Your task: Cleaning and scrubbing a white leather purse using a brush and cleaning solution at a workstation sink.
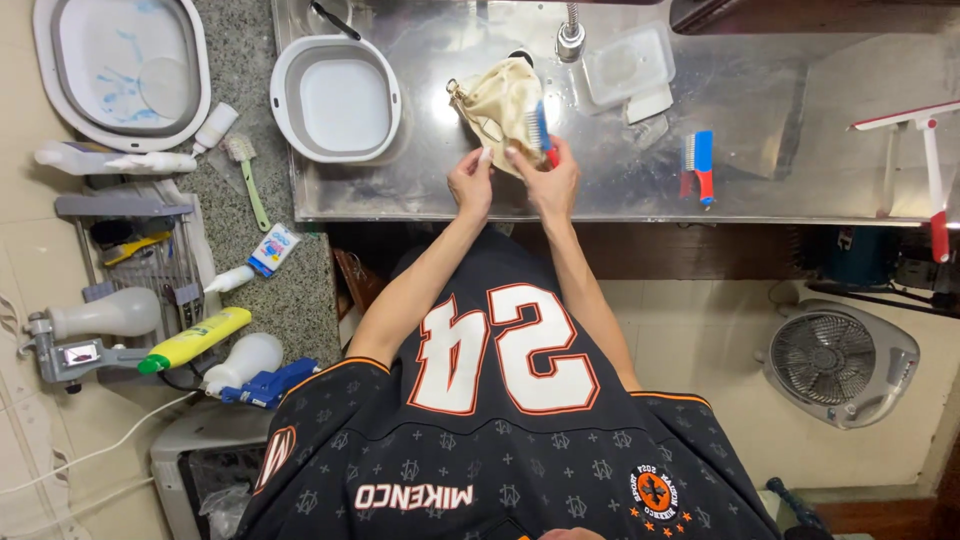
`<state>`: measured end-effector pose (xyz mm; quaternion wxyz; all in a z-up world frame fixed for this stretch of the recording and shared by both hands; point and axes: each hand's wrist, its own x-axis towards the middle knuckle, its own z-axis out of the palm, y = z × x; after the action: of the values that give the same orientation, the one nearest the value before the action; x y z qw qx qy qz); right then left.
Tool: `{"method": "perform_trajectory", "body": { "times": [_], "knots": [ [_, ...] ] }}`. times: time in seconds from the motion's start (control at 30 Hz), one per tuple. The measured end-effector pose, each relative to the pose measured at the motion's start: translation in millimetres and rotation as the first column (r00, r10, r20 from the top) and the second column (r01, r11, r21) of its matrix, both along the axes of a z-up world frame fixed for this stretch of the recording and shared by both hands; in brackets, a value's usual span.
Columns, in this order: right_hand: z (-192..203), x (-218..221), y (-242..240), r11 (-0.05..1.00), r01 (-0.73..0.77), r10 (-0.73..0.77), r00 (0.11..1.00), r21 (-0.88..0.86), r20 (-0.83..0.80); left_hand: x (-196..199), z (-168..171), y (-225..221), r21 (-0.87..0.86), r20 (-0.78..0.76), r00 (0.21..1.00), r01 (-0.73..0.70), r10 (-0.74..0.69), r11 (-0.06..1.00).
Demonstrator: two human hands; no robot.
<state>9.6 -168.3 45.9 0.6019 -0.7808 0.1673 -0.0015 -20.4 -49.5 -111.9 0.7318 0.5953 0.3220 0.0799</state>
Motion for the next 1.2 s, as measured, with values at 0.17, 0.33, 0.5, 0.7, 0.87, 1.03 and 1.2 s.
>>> {"method": "perform_trajectory", "body": {
  "times": [0.17, 0.33, 0.5, 0.7, 0.87, 1.03, 1.2],
  "knots": [
    [-62, -5, -10, 0.964, -0.105, 0.131, 0.987, -0.244, 0.090, -10, -14, 11, -0.157, -0.125, 0.991, 0.030, -0.050, 0.987],
    [-87, -8, -26, 0.962, -0.193, 0.192, 0.981, -0.194, -0.026, 2, 25, 36, -0.079, -0.225, 0.967, 0.101, -0.116, 0.992],
    [-74, -13, -28, 0.939, -0.345, 0.345, 0.938, -0.009, -0.019, 19, 43, 58, 0.086, -0.213, 0.977, 0.023, -0.004, 0.996],
    [-102, -11, -37, 0.930, -0.365, 0.365, 0.931, -0.050, -0.019, 10, -23, 66, -0.155, -0.208, 0.978, -0.021, -0.012, 0.988],
    [-98, -9, -33, 0.975, -0.215, 0.213, 0.976, -0.051, -0.042, 5, 0, 76, -0.408, -0.208, 0.976, -0.032, -0.059, 0.912],
    [-86, -4, -32, 0.993, -0.118, 0.115, 0.986, -0.020, -0.122, -2, 26, 78, -0.469, -0.180, 0.972, 0.050, -0.150, 0.882],
    [-87, 4, -30, 0.984, -0.138, 0.145, 0.988, -0.114, 0.054, -4, 21, 71, -0.313, -0.260, 0.941, 0.132, -0.219, 0.941]
  ]
}}
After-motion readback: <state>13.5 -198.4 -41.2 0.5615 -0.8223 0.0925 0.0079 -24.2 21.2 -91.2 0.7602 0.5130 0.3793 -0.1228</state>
